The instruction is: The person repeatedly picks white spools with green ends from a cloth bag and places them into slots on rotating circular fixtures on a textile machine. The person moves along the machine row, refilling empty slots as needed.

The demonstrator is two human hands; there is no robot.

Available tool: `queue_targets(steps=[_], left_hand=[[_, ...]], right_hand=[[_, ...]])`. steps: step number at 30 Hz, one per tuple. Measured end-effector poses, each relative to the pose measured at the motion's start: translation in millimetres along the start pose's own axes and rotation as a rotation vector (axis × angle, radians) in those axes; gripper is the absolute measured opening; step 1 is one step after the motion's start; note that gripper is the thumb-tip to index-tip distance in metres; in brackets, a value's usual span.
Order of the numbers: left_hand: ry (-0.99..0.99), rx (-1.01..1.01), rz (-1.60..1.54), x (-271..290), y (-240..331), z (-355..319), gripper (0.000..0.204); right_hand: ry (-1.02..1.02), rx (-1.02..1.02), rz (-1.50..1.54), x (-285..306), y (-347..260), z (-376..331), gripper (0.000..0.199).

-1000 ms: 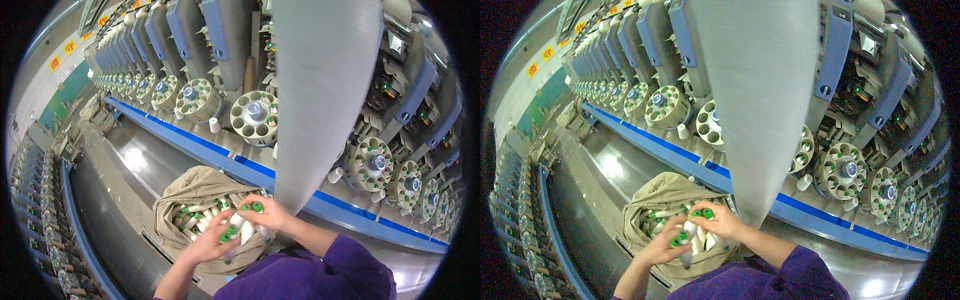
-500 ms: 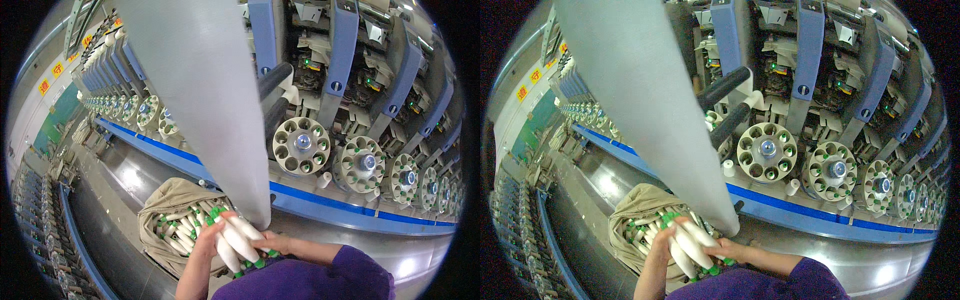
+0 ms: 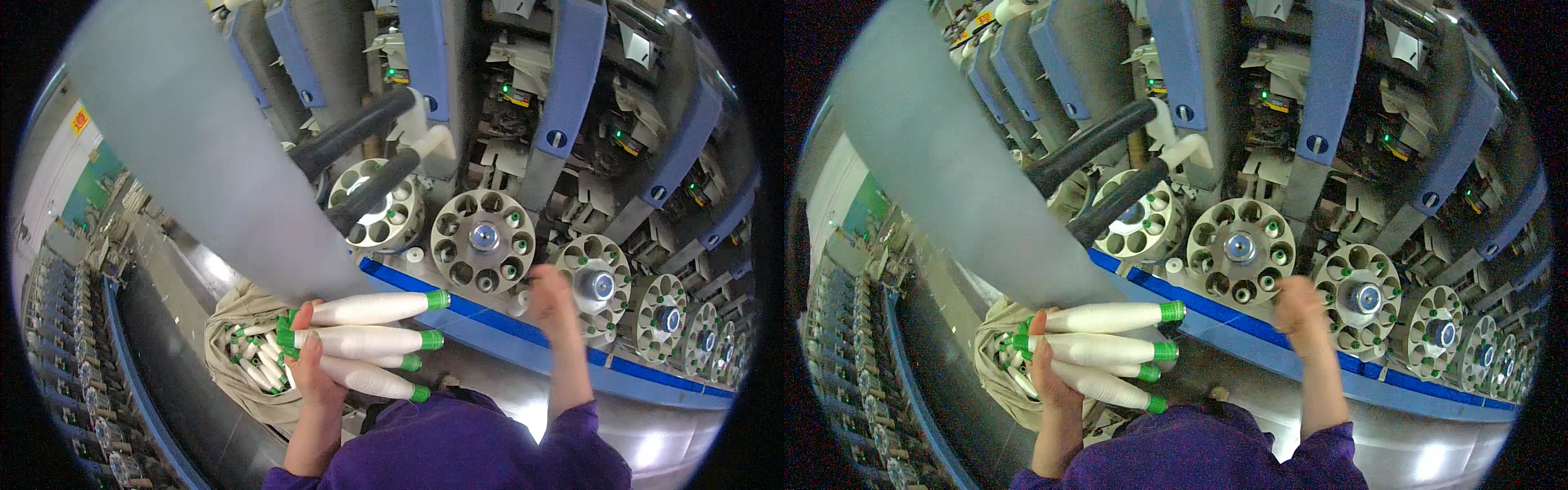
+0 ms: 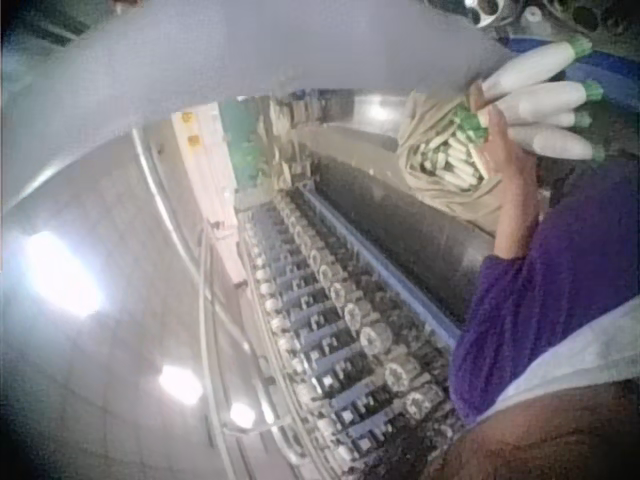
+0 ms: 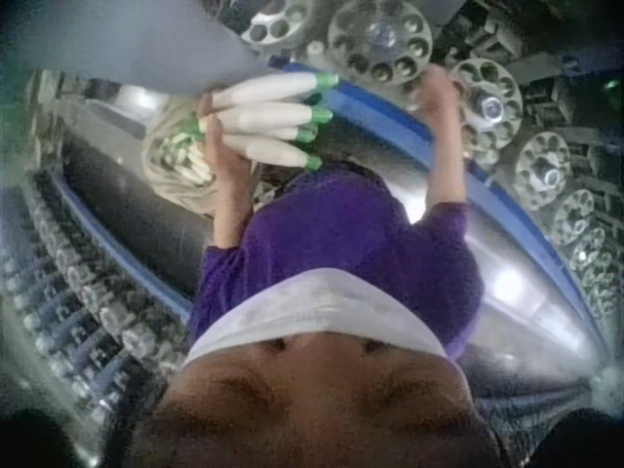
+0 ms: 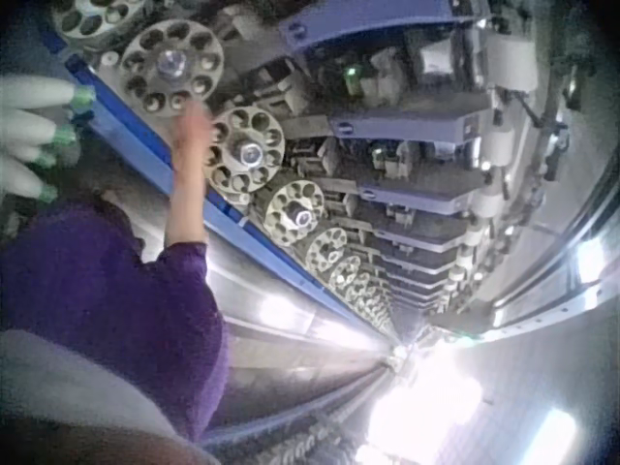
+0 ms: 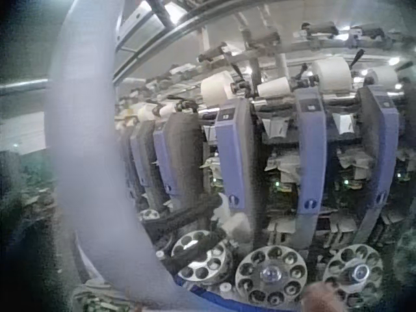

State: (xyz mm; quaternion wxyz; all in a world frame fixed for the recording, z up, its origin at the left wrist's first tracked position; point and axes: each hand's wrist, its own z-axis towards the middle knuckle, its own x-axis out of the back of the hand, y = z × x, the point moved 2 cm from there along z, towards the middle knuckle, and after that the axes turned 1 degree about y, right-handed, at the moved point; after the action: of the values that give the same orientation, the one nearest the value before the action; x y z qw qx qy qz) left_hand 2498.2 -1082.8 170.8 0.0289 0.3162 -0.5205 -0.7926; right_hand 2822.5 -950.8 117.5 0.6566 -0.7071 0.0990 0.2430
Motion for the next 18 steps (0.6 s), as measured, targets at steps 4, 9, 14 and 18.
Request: queue_targets(steps=[4,9,14,18], left_hand=[[-0.039,0.082,0.025,-18,-15,22,0.058],[0.033,0.181,-0.044,-20,-28,57,0.051],[-0.072,0.236,-0.107,-26,-44,75,0.052],[-0.223,0.250,-0.085,-45,-58,74,0.056]], right_hand=[[-0.590,-0.347,0.007,-73,53,5,0.046],[-0.366,-0.456,0.078,-33,60,13,0.026],[0.328,-0.002,0.071,46,16,19,0.025],[-0.198,0.036,-0.154,-16,35,39,0.033]])
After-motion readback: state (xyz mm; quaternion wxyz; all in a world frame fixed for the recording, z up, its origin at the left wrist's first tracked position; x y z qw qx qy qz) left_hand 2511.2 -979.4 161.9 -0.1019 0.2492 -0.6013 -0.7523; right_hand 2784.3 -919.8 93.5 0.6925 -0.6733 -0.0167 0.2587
